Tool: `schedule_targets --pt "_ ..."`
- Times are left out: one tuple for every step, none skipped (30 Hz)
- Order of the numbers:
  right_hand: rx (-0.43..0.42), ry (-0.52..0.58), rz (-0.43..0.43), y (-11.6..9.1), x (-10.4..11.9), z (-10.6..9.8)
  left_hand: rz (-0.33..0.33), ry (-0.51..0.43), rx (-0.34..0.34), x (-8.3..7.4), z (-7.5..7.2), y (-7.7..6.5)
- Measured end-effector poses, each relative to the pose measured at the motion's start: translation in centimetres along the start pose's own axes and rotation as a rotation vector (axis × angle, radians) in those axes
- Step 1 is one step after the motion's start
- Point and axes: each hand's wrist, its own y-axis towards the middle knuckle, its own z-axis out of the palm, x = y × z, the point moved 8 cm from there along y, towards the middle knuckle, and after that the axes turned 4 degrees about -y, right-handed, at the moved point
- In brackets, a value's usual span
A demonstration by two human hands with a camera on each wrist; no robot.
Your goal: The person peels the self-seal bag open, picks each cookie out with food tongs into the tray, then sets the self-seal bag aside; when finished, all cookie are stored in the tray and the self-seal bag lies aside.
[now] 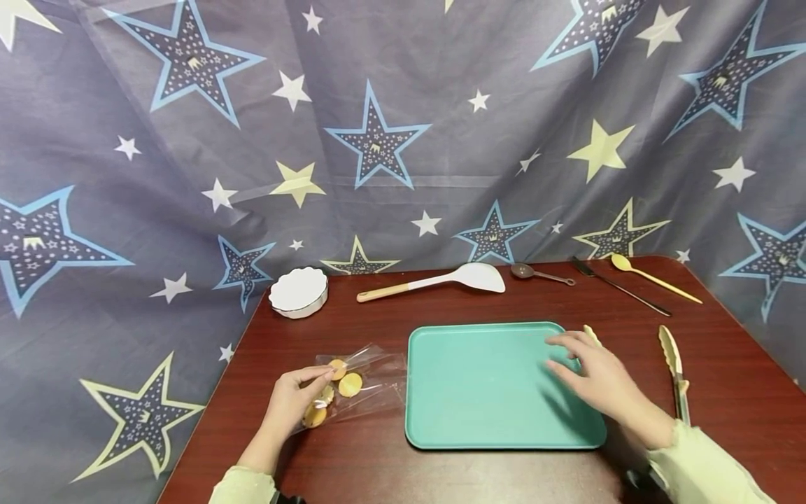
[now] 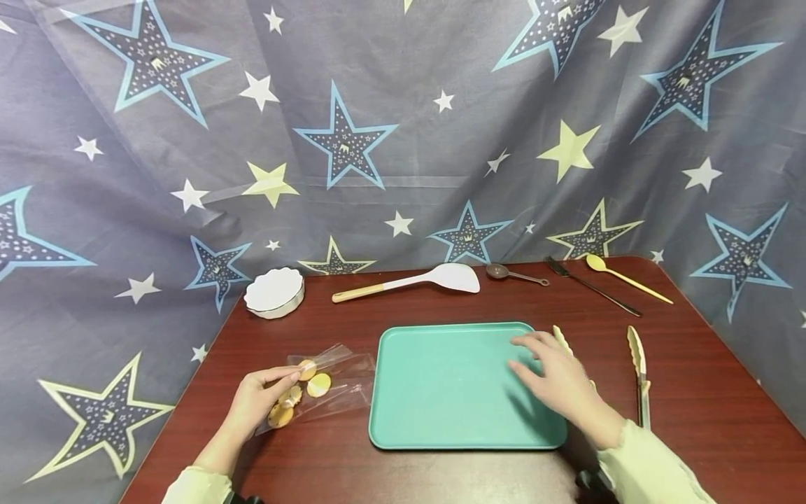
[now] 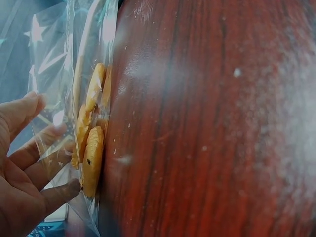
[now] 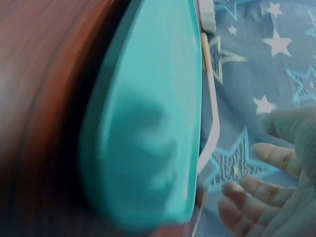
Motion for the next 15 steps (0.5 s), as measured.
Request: schedule_targets --pt "-0.011 -0.020 0.019 -0.4 -0.6 -0.6 0.000 -0.001 0.002 0.0 0.0 0.0" --pt "-0.027 -0.041 0.036 -0.8 -1.3 -1.3 -0.001 -0.001 0.003 0.0 0.0 0.0" --pt "-0.041 -0.063 0.055 -1.2 -1.8 -1.9 -0.004 0.001 0.004 0.0 0.0 0.0" --pt "-0.053 -0.084 0.076 -1.6 -2.5 -2.5 -0.006 0.000 0.006 0.0 0.0 0.0" --pt "-0.066 -0.107 0.096 -2.1 -3.1 -3.0 -0.008 -0.002 0.009 0.0 0.1 0.0" --pt "-0.074 -0.124 0.120 -2.5 -3.7 -3.5 -0.007 -0.003 0.011 0.0 0.1 0.0" --pt "-0.080 -0.139 0.140 -3.0 -4.2 -3.8 -0.006 -0.003 0.013 0.0 0.1 0.0" --pt "-0.091 -0.161 0.153 -3.5 -4.6 -4.2 -0.003 0.000 0.012 0.0 0.1 0.0" --pt "-0.087 -0.178 0.177 -3.9 -5.0 -4.5 -0.002 -0.001 0.012 0.0 0.1 0.0" --pt "-0.072 -0.191 0.207 -4.4 -5.4 -4.6 0.002 -0.003 0.013 -0.1 0.1 0.1" --pt "-0.056 -0.205 0.237 -4.8 -5.8 -4.7 0.007 -0.001 0.012 -0.1 0.1 0.1" --pt "-0.028 -0.221 0.271 -5.2 -6.2 -4.8 0.010 0.003 0.011 -0.1 0.0 0.1" --pt "0.000 -0.238 0.307 -5.6 -6.7 -4.8 0.009 0.007 0.010 -0.1 0.0 0.1" --pt "0.027 -0.253 0.344 -6.1 -7.1 -4.8 0.008 0.010 0.010 -0.1 0.0 0.1" --pt "0.060 -0.268 0.384 -6.5 -7.5 -4.8 0.006 0.012 0.012 0.0 0.1 0.1"
